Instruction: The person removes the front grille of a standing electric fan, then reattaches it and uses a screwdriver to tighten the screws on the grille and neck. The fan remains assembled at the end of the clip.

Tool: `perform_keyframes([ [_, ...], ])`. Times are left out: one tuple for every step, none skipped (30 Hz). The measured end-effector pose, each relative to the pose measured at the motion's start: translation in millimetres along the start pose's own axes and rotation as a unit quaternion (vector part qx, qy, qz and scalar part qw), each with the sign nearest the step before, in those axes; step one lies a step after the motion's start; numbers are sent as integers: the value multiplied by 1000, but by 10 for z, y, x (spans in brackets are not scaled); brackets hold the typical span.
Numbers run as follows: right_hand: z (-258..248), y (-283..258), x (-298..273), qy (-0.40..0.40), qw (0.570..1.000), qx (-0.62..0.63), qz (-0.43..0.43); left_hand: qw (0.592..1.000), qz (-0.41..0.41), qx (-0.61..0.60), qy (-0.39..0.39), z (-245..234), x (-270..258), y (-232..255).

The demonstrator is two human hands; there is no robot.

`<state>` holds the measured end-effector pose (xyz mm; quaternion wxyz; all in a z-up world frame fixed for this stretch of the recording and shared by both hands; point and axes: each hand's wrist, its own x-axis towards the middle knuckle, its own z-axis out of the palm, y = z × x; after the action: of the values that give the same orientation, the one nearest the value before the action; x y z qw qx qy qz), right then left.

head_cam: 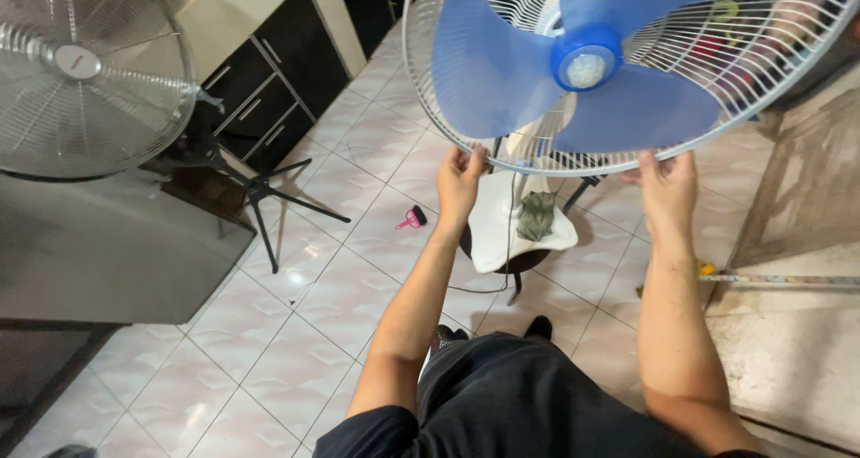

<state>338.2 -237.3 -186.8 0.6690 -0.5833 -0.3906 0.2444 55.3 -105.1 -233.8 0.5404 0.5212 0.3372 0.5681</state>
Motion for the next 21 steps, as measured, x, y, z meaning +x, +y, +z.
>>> perform_keyframes([
  [9,31,2,-17,999,51,3,999,-15,-28,-25,69,-62,-113],
  [25,57,-10,-32,994,102,6,997,-32,-55,-53,165,-161,-221],
  [30,64,-23,-22,996,85,-4,992,-49,-81,-80,263,-240,-310],
  [57,65,-36,-14,997,69,-14,987,-70,-123,-75,351,-284,-376],
  [81,47,-53,-6,998,53,-23,980,-91,-165,-70,434,-325,-418],
  [114,7,-59,1,998,56,-26,970,-111,-207,-62,474,-338,-425],
  [147,-44,-70,9,998,59,-30,971,-115,-201,-57,481,-333,-408],
  [164,-99,-77,15,997,61,-33,972,-118,-196,-51,496,-324,-383],
  [181,-151,-104,33,999,26,-34,973,-120,-191,-45,513,-318,-350],
  [213,-199,-118,50,998,-8,-34,980,-116,-158,-30,527,-305,-309],
  [240,-243,-129,66,996,-42,-34,986,-112,-124,-15,536,-292,-267],
  [272,-273,-131,79,995,-55,-20,990,-108,-90,1,541,-289,-233],
  [297,-291,-125,91,994,-68,-6,990,-107,-88,7,552,-290,-208],
  [299,-298,-136,103,991,-80,8,990,-106,-87,13,566,-288,-192],
  [292,-291,-142,113,989,-99,17,991,-105,-85,19,577,-281,-187],
  [296,-267,-136,122,985,-118,27,990,-113,-81,18,570,-261,-193],
  [295,-230,-136,131,981,-136,37,989,-121,-78,16,563,-233,-207],
  [295,-182,-126,108,990,-95,6,989,-127,-74,18,540,-205,-219],
  [282,-129,-138,84,995,-54,-25,987,-136,-80,-3,508,-193,-232],
  [295,-71,-132,55,997,-11,-57,986,-143,-87,-20,457,-164,-236],
  [299,-14,-137,34,998,38,-22,984,-149,-94,-38,397,-132,-230],
])
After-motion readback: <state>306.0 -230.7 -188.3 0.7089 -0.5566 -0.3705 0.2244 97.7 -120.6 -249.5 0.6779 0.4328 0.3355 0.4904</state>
